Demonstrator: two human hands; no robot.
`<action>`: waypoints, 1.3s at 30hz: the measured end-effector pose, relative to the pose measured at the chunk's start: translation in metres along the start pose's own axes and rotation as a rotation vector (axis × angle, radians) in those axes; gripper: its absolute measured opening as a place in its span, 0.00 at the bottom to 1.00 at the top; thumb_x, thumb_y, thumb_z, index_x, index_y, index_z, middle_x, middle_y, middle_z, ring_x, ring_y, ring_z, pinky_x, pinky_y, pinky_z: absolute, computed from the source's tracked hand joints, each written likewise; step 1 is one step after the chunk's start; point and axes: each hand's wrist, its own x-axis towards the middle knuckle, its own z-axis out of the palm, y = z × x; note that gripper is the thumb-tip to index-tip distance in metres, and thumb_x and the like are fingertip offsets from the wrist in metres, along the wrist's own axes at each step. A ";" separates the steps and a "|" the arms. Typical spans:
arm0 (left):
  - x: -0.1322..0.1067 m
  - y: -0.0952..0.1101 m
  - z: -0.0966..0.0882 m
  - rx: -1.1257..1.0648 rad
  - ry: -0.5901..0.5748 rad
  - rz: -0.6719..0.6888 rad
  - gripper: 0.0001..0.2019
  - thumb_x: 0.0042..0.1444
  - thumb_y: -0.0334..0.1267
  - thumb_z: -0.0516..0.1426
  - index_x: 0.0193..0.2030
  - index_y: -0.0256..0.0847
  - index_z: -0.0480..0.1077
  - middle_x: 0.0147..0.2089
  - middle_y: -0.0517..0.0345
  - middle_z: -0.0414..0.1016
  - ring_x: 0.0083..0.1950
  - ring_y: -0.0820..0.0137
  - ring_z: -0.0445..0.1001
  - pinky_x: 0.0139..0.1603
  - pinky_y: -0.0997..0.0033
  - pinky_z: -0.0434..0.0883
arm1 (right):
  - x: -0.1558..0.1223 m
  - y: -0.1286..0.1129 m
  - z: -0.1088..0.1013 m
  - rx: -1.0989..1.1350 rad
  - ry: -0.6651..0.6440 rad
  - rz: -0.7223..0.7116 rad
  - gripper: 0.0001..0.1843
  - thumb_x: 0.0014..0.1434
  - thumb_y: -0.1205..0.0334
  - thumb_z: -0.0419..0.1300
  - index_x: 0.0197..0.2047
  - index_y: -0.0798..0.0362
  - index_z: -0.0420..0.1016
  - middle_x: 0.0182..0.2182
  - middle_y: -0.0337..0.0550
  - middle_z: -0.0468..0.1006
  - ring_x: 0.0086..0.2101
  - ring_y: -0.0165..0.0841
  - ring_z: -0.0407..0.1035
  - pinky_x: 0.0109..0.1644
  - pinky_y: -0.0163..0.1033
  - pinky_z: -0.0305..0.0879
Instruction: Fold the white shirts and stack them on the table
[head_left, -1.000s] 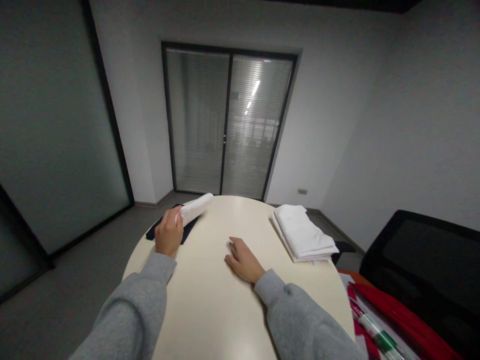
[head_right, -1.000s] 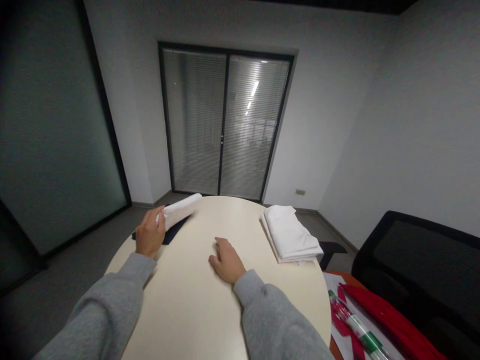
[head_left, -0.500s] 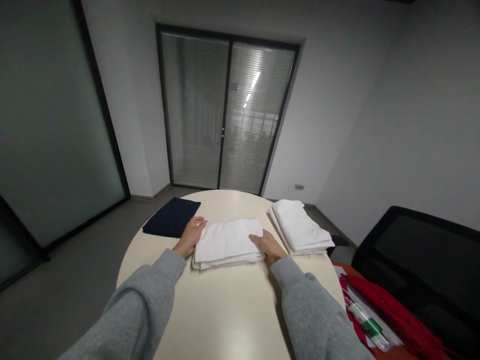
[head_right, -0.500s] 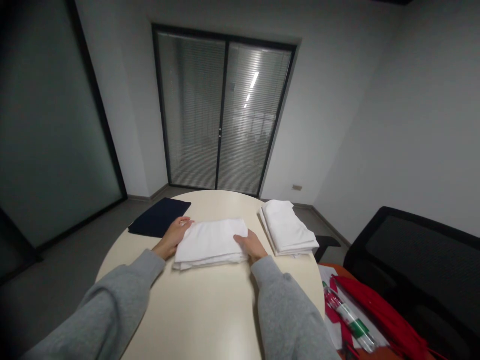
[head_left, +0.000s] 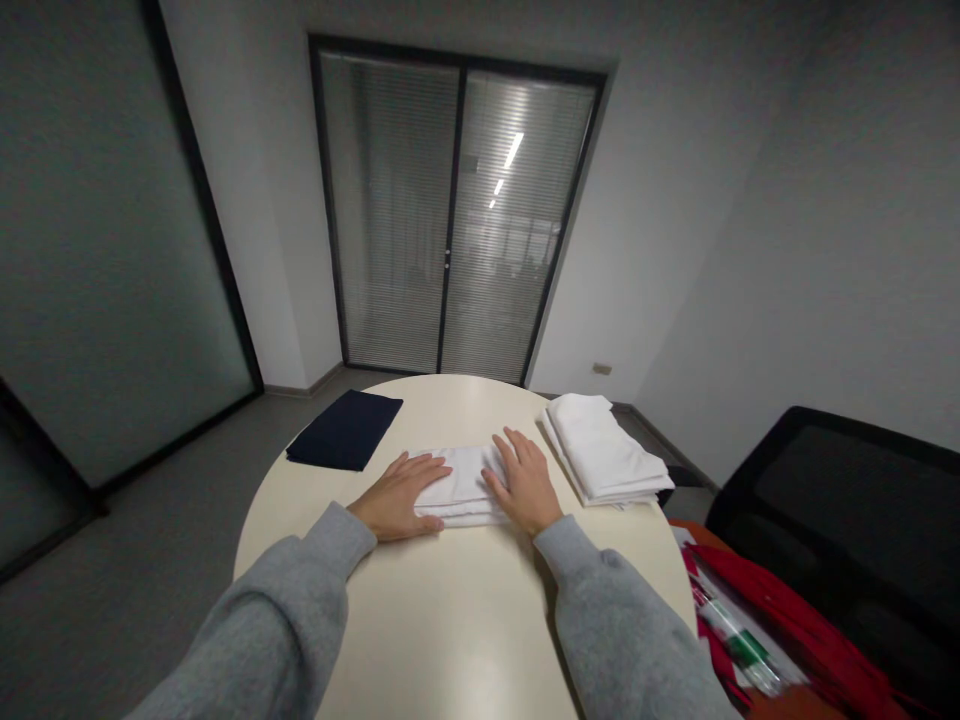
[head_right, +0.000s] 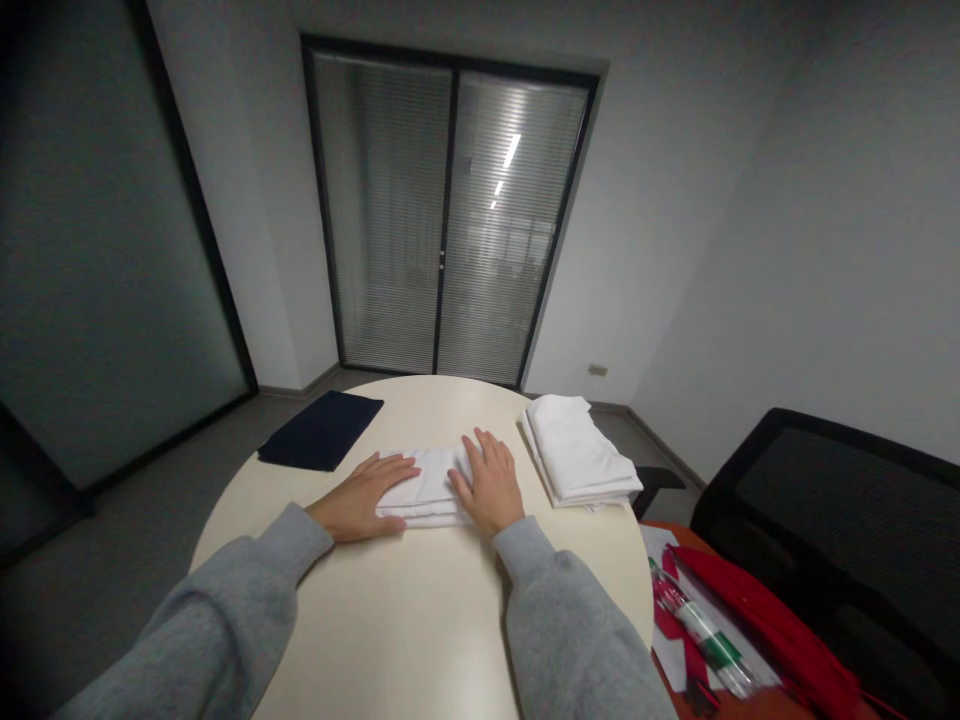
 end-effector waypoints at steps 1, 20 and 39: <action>0.000 -0.003 0.002 0.009 -0.011 -0.007 0.41 0.48 0.52 0.69 0.70 0.51 0.66 0.74 0.47 0.62 0.76 0.49 0.56 0.76 0.39 0.43 | -0.001 -0.005 0.002 0.005 -0.068 -0.059 0.31 0.69 0.47 0.55 0.71 0.50 0.63 0.71 0.52 0.60 0.70 0.49 0.51 0.74 0.59 0.44; 0.009 0.000 -0.014 -0.498 0.583 -0.312 0.19 0.54 0.52 0.64 0.46 0.41 0.76 0.41 0.54 0.81 0.38 0.64 0.77 0.43 0.66 0.73 | 0.003 0.006 -0.013 0.230 -0.085 0.040 0.18 0.59 0.62 0.58 0.52 0.46 0.79 0.49 0.43 0.83 0.47 0.42 0.77 0.56 0.46 0.69; 0.028 -0.023 0.008 -0.745 0.531 -0.154 0.24 0.62 0.48 0.60 0.61 0.39 0.66 0.54 0.46 0.80 0.53 0.60 0.80 0.55 0.60 0.74 | 0.018 0.013 -0.016 0.686 0.502 0.410 0.24 0.51 0.51 0.68 0.49 0.52 0.72 0.46 0.47 0.78 0.48 0.42 0.72 0.55 0.47 0.66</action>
